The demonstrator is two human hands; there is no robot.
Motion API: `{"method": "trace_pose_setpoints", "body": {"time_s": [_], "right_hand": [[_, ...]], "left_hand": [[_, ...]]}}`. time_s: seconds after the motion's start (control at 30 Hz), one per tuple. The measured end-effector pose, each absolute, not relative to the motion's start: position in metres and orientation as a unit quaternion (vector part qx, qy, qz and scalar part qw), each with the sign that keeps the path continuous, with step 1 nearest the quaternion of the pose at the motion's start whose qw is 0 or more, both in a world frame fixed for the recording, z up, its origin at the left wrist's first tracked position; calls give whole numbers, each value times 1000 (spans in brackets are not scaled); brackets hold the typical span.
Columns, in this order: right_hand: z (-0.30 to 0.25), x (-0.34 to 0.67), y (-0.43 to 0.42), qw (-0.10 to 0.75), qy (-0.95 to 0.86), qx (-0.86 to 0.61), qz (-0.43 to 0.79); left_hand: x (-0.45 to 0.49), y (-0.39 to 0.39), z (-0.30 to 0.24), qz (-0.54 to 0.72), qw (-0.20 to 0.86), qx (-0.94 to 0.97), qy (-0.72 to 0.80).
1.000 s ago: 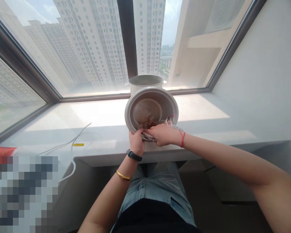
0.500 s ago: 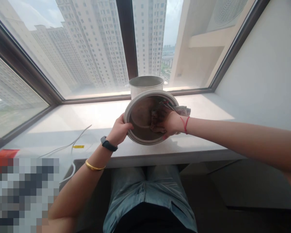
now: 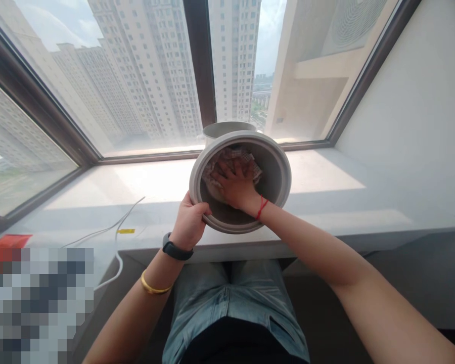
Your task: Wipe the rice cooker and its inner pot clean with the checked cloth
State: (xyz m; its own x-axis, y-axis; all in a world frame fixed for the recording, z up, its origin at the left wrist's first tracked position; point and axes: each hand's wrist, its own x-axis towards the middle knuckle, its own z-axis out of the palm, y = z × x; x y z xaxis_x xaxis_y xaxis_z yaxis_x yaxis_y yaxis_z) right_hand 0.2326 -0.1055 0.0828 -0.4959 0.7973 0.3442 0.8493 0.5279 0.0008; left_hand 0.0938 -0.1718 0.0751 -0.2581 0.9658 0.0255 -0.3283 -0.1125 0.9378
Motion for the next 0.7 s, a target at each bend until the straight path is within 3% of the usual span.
{"method": "trace_pose_setpoints", "body": {"time_s": [0.17, 0.3, 0.47, 0.6, 0.7], "right_hand": [[92, 244, -112, 97, -813, -570, -75], [94, 249, -140, 14, -835, -550, -17], [86, 246, -177, -33, -827, -560, -26], [81, 266, -207, 15, -818, -573, -52], [78, 294, -216, 128, -771, -617, -90]], "left_hand": [[92, -176, 73, 695, 483, 308, 435], [99, -172, 66, 725, 453, 296, 426], [103, -170, 59, 707, 460, 345, 412], [92, -171, 57, 709, 452, 333, 427], [81, -166, 59, 734, 439, 292, 429]]}}
